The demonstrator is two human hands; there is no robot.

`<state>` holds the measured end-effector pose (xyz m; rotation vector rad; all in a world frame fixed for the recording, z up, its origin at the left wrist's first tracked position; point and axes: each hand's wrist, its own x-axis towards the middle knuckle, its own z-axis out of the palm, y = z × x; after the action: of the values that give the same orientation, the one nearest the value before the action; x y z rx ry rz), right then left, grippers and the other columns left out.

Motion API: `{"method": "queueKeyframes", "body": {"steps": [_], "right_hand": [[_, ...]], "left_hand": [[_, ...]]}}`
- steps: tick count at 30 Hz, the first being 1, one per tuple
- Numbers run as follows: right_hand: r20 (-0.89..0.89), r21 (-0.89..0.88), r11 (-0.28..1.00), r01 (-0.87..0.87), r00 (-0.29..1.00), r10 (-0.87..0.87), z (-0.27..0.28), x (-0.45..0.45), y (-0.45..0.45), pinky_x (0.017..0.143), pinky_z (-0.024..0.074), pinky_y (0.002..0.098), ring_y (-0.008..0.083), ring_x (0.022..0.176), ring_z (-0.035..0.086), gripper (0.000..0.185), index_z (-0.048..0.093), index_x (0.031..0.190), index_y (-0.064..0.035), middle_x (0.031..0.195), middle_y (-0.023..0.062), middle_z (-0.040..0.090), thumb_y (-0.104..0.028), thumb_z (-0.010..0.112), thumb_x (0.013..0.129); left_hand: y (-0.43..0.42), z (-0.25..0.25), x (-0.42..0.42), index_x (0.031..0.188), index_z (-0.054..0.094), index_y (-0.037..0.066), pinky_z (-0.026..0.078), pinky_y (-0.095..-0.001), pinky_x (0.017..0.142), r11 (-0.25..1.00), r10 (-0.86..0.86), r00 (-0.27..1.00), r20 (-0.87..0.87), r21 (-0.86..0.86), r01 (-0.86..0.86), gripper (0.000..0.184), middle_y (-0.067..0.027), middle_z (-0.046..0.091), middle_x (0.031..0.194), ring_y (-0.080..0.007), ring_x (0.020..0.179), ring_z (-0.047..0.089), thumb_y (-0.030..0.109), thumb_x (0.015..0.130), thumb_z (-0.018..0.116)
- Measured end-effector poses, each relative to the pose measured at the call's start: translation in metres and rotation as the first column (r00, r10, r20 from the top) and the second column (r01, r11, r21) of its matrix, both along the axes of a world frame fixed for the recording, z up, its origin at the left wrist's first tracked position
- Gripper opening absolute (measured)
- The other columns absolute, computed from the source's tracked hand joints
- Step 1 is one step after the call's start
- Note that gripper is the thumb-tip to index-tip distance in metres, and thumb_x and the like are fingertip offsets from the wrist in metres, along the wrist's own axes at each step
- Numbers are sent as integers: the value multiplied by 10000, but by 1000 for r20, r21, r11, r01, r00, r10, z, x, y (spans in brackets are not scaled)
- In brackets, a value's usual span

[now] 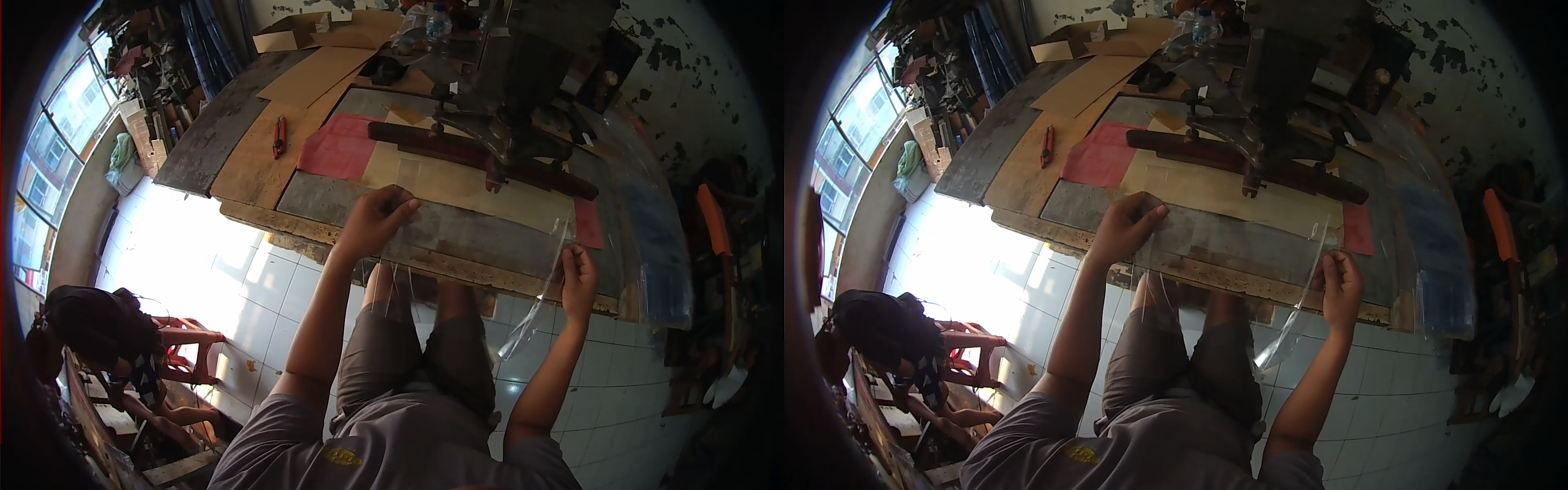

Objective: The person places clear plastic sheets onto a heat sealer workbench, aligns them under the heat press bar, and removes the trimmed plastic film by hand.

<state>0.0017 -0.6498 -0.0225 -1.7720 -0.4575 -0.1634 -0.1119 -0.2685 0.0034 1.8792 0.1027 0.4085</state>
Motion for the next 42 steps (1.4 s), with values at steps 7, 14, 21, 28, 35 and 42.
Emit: {"method": "queueKeyframes", "body": {"steps": [7,14,21,28,35,42], "right_hand": [[-59,28,1000,-13,998,15,-3,1,-2,629,432,235,57,678,543,193,636,1029,-25,792,-12,619,-207,583,1068],[-40,19,1000,-17,999,18,-4,2,-2,628,430,234,57,677,545,203,636,1031,-23,790,-11,621,-216,587,1068],[-42,6,1000,-6,999,6,-2,0,-1,626,429,234,56,679,549,189,639,1040,-24,798,-12,628,-205,593,1065],[-34,-7,1000,16,999,-17,0,-2,1,625,430,234,54,681,553,185,640,1041,-25,807,-12,634,-201,588,1066],[-59,-10,1000,22,998,-23,-3,-1,0,623,429,233,51,681,546,203,643,1040,-27,803,-15,632,-223,598,1062],[-32,-12,999,32,999,-33,-2,-1,2,615,414,226,47,677,539,222,647,1042,-31,797,-17,630,-249,609,1058]], "left_hand": [[-1,0,-1,978,699,-9,508,-299,730,1000,22,1000,14,-13,-21,319,-69,716,825,-108,773,647,310,972,705],[1,-2,-1,978,699,-8,513,-287,730,998,37,999,22,56,-38,302,-67,738,821,-96,775,657,293,979,702],[2,-4,0,970,699,-11,504,-288,714,996,29,999,13,79,-30,317,-62,723,795,-95,747,632,306,979,702],[2,-3,-1,985,701,-12,507,-286,726,998,12,1000,4,66,-12,318,-66,732,821,-93,762,636,306,982,698],[2,-3,-2,984,700,-7,511,-285,734,998,12,1000,-3,57,-11,313,-67,739,835,-96,771,649,306,985,694],[2,-4,-1,975,700,-5,510,-284,716,998,17,1000,-8,52,-16,314,-64,736,818,-92,756,645,309,982,700]]}}
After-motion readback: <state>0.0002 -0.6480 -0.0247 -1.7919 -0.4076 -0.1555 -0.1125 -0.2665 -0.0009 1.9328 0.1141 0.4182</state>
